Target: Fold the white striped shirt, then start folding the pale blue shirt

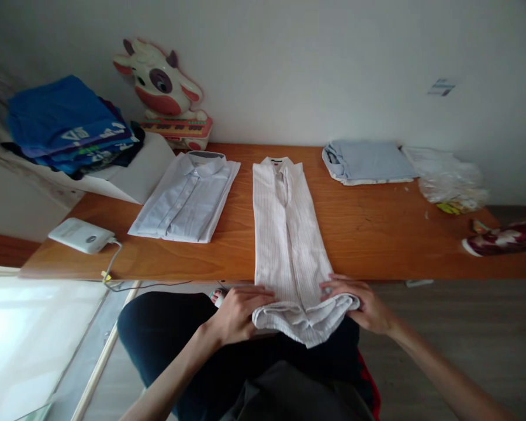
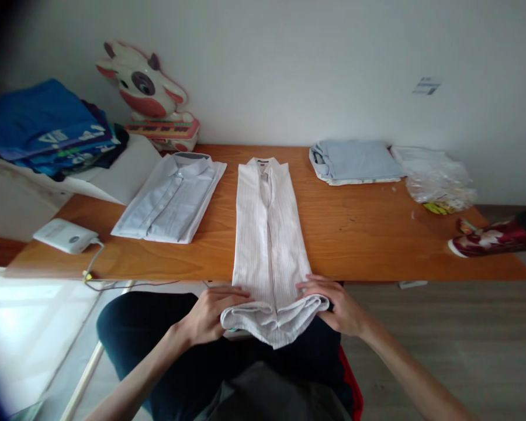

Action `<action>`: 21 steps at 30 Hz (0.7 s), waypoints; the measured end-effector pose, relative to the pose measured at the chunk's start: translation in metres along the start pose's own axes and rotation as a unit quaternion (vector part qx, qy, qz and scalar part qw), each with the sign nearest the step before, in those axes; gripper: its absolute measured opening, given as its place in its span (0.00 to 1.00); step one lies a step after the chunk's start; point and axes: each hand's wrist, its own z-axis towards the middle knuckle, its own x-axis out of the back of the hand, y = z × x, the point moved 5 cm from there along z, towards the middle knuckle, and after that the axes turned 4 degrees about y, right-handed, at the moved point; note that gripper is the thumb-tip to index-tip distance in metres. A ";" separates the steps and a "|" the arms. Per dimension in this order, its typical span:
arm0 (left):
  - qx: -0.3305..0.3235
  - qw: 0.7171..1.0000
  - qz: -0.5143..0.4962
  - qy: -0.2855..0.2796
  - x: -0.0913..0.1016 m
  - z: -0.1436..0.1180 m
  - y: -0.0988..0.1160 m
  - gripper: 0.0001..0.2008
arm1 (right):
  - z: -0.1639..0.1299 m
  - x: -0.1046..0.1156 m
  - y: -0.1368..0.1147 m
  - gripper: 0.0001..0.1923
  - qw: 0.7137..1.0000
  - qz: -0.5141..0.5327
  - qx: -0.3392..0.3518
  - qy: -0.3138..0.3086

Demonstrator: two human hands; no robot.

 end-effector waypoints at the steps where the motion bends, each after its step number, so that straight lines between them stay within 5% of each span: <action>1: 0.040 0.998 -0.050 -0.007 0.001 -0.004 0.009 0.19 | -0.004 0.001 -0.008 0.14 0.998 0.046 -0.030 -0.016; 4: 0.158 0.968 -0.194 -0.016 0.002 -0.015 0.031 0.13 | -0.016 0.006 -0.025 0.20 0.974 0.180 -0.132 -0.030; 7: 0.258 0.920 -0.277 0.099 0.012 -0.014 0.027 0.14 | -0.011 0.021 -0.021 0.22 0.951 0.237 -0.189 0.058; 10: 0.298 0.858 -0.332 0.253 0.034 0.018 -0.002 0.18 | 0.032 0.042 -0.004 0.20 0.941 0.243 -0.181 0.152; 13: 0.263 0.837 -0.371 0.305 0.067 0.086 -0.042 0.20 | 0.109 0.060 0.023 0.20 0.923 0.266 -0.183 0.210; 17: 0.271 0.822 -0.414 0.284 0.098 0.161 -0.104 0.21 | 0.201 0.066 0.070 0.24 0.892 0.321 -0.214 0.237; 21: 0.285 0.808 -0.455 0.245 0.095 0.172 -0.142 0.20 | 0.227 0.049 0.109 0.27 0.894 0.331 -0.251 0.168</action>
